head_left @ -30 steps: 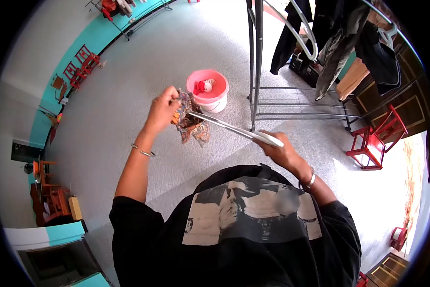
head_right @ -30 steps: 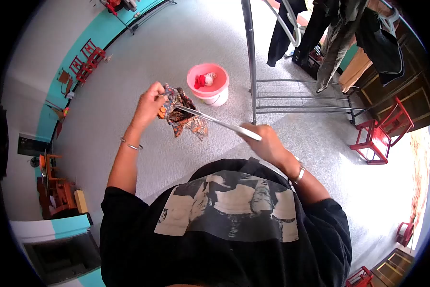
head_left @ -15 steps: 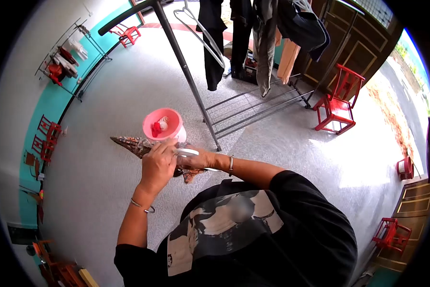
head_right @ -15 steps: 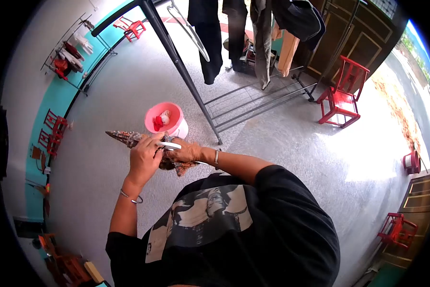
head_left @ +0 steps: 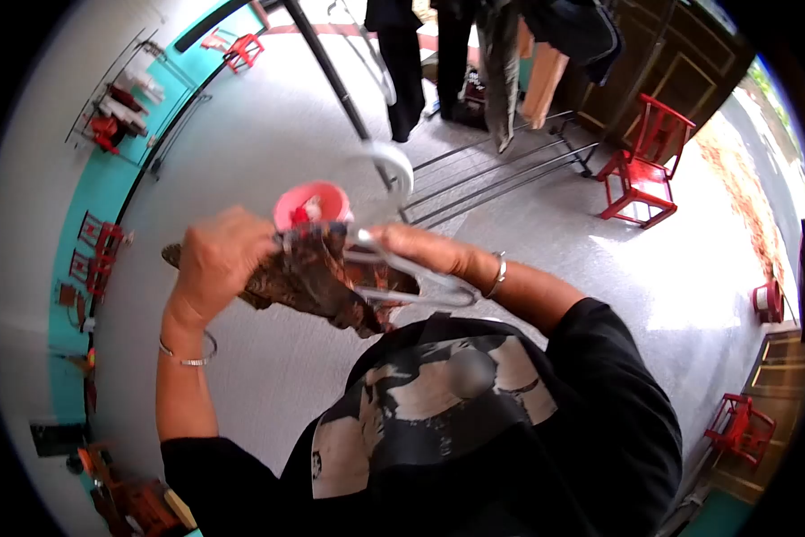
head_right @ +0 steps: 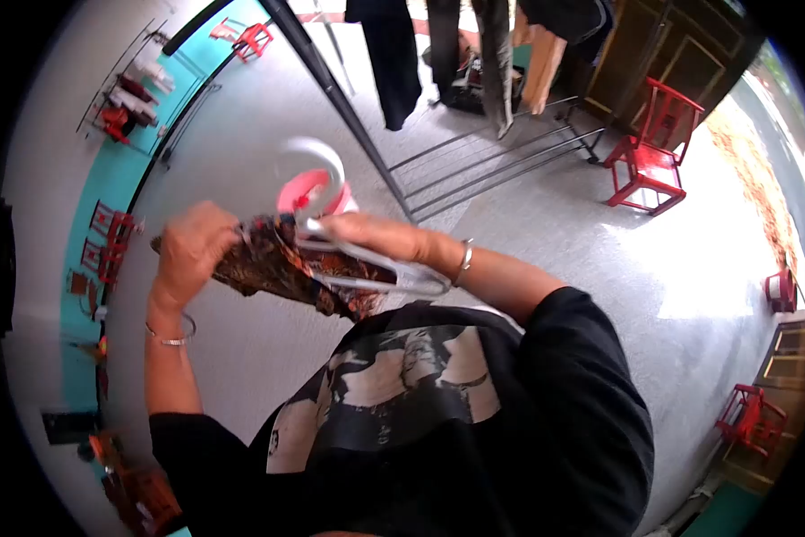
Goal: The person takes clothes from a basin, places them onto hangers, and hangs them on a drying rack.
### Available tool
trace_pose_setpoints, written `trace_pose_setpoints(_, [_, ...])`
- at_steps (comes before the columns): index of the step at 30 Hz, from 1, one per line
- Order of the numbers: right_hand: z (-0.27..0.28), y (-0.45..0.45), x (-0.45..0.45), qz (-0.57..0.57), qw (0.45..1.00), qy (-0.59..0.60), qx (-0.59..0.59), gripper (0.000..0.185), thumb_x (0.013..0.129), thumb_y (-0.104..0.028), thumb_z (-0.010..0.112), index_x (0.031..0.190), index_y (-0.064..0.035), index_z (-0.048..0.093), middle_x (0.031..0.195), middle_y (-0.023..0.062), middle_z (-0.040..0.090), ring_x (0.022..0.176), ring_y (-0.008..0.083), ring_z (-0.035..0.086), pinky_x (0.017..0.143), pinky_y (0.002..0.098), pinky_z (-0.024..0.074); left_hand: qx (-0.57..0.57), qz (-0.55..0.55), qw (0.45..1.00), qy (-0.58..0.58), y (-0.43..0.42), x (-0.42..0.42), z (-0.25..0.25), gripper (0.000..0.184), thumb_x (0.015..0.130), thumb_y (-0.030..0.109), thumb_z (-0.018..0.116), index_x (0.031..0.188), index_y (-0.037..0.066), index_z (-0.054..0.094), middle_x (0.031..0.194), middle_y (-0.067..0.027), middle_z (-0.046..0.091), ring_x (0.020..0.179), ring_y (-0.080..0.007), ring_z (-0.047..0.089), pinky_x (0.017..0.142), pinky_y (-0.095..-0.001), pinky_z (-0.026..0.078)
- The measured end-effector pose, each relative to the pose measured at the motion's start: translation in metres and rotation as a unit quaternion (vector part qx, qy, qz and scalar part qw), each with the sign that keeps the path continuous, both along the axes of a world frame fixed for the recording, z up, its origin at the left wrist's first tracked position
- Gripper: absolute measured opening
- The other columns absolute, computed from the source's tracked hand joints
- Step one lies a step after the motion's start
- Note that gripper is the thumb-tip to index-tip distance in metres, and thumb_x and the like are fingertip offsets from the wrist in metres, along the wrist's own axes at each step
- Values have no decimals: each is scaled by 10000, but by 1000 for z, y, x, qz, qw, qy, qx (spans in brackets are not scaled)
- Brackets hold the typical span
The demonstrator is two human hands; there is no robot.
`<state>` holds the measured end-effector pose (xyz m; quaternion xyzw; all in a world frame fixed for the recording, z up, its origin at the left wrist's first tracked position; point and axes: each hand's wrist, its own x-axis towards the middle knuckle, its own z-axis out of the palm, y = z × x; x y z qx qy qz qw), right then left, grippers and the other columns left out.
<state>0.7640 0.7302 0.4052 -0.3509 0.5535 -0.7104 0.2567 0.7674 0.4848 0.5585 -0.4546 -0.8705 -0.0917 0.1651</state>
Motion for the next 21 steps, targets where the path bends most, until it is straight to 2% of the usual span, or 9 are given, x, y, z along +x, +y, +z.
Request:
trace_pose_setpoints(2, [3,2,0,13,989,-138,-43,738,875,-637,366,1360,-83,403,1263,157,505,1113,246,540,957,360,458,37,64,997,-19,-9,0,12,183,796,160,663,773,-7,590,673,-109,585,585,-273,532,547,-324,428])
trace_pose_setpoints(5, [-33,5,-35,5,954,198,226,569,909,-483,458,1287,-58,471,1227,169,537,1155,293,520,982,391,440,100,98,987,-82,-26,-4,18,229,835,186,648,767,-15,561,621,-68,534,547,-179,481,525,-287,386])
trace_pose_setpoints(6, [-51,8,-38,-31,882,428,196,478,874,-380,533,1222,-51,517,1159,174,559,1123,321,531,985,422,430,123,97,982,-107,-32,-5,19,243,845,192,645,763,-16,550,603,-52,512,537,-143,459,517,-275,369])
trace_pose_setpoints(7, [-59,9,-39,-129,753,627,154,395,839,-277,608,1156,-45,563,1091,179,581,1091,349,542,987,454,419,131,118,978,-112,-40,-7,19,241,845,187,646,760,-15,545,602,-39,497,551,-119,442,514,-266,360])
trace_pose_setpoints(9, [-57,24,-32,-132,775,599,149,390,826,-248,625,1149,-37,561,1082,184,582,1083,364,542,970,460,433,147,156,968,-130,-56,-14,14,239,846,179,649,754,-11,535,599,-14,466,577,-70,408,509,-249,342])
trace_pose_setpoints(13, [-22,33,-18,-189,665,695,197,376,770,-119,639,1124,-19,560,921,165,593,867,322,613,764,409,533,166,190,962,-106,-83,-15,2,235,858,171,641,759,-11,531,603,-11,467,590,-59,395,519,-231,343])
trace_pose_setpoints(14, [-17,33,-18,-202,661,699,184,334,767,-97,631,1094,-39,589,942,153,611,830,306,627,716,383,544,184,189,960,-92,-86,-15,-5,241,861,176,641,758,-10,528,607,0,476,595,-55,398,523,-226,346])
trace_pose_setpoints(19, [-10,37,-25,-182,777,587,137,222,762,-117,645,965,-31,667,887,154,664,813,267,654,708,361,532,216,213,947,-109,-94,-12,-23,239,848,174,658,760,-11,537,620,36,487,610,-50,407,536,-229,362])
trace_pose_setpoints(21, [-7,46,-23,-119,910,363,161,215,754,-102,628,929,7,687,845,184,670,770,267,665,698,344,523,231,191,935,-190,-99,-12,-26,238,849,179,660,765,-13,548,626,44,485,608,-49,402,534,-230,361])
